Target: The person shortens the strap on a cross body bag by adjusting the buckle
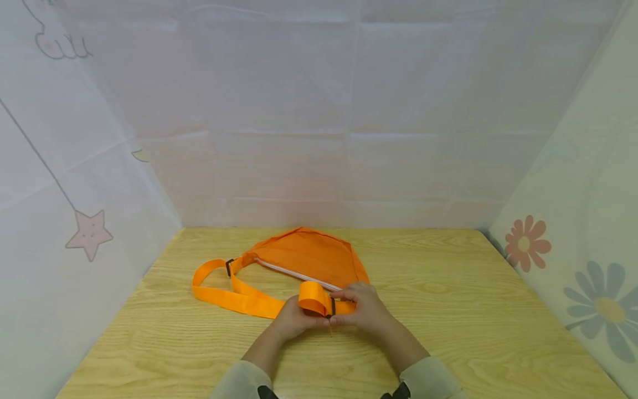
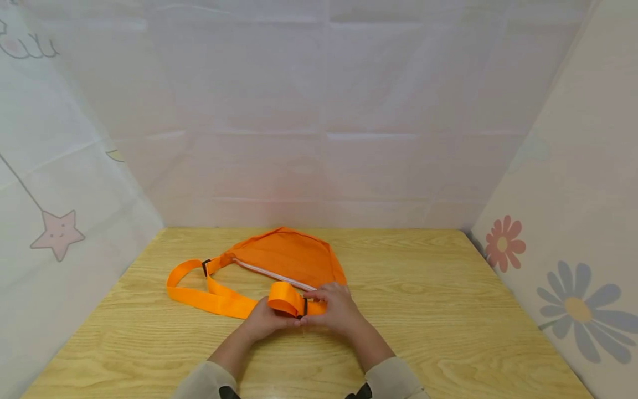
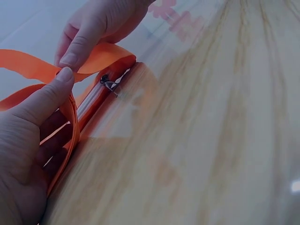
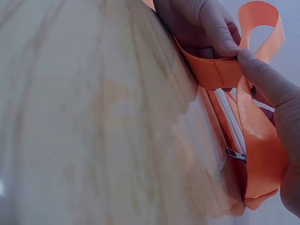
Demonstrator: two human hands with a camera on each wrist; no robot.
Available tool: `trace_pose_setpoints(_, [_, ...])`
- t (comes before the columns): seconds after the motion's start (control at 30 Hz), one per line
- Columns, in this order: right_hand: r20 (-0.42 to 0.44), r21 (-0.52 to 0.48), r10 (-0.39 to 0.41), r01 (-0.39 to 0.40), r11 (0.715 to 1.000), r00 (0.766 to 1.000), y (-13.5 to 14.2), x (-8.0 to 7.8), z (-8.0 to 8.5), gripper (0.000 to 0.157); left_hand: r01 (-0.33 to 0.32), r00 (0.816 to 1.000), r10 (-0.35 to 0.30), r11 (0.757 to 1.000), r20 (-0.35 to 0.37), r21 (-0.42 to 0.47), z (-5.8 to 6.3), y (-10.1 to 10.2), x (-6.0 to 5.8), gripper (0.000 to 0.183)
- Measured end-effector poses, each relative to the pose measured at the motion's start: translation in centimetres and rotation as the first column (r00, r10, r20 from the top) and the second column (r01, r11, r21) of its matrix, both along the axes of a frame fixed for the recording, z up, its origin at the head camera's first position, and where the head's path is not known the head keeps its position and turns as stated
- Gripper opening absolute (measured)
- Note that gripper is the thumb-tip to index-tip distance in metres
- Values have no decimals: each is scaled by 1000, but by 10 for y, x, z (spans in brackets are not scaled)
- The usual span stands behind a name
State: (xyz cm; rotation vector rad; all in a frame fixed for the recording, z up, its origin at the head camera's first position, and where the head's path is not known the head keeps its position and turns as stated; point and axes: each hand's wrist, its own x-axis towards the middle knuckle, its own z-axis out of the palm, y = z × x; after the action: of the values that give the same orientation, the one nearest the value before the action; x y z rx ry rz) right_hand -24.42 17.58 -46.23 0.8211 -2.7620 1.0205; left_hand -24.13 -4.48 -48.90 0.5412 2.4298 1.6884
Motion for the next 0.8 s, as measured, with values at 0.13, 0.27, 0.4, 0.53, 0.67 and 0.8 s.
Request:
trace_pose_setpoints(0.13, [20, 14, -8, 7, 1000, 1000, 1, 0, 1, 52, 2, 1000, -2, 1000, -15, -23, -1, 0, 0, 53])
trace_pose_setpoints(0.27, [59, 3, -14, 14, 1000, 998, 1, 1, 2, 51, 7, 1000, -8, 999, -15, -40, -2, 0, -1, 58])
trace_pose_setpoints(0.4, [81, -13, -13, 14, 1000, 997, 2, 0, 1, 49, 16, 996, -27, 991, -80, -134, -3, -3, -2, 58])
trace_pose_setpoints(0.53, [116, -29, -40, 44, 999, 992, 3, -3, 0, 46, -20, 965, -66, 946, -252, -324, -1, -10, -1, 47])
trace_pose_setpoints(0.67, [146, -37, -61, 67, 997, 987, 5, -4, -1, 47, -102, 928, -83, 881, -364, -462, -1, -19, 0, 40])
trace_pose_setpoints(0.8, [158, -53, -60, 69, 996, 986, 4, -4, -2, 49, -138, 918, -82, 851, -388, -507, -1, -24, 1, 44])
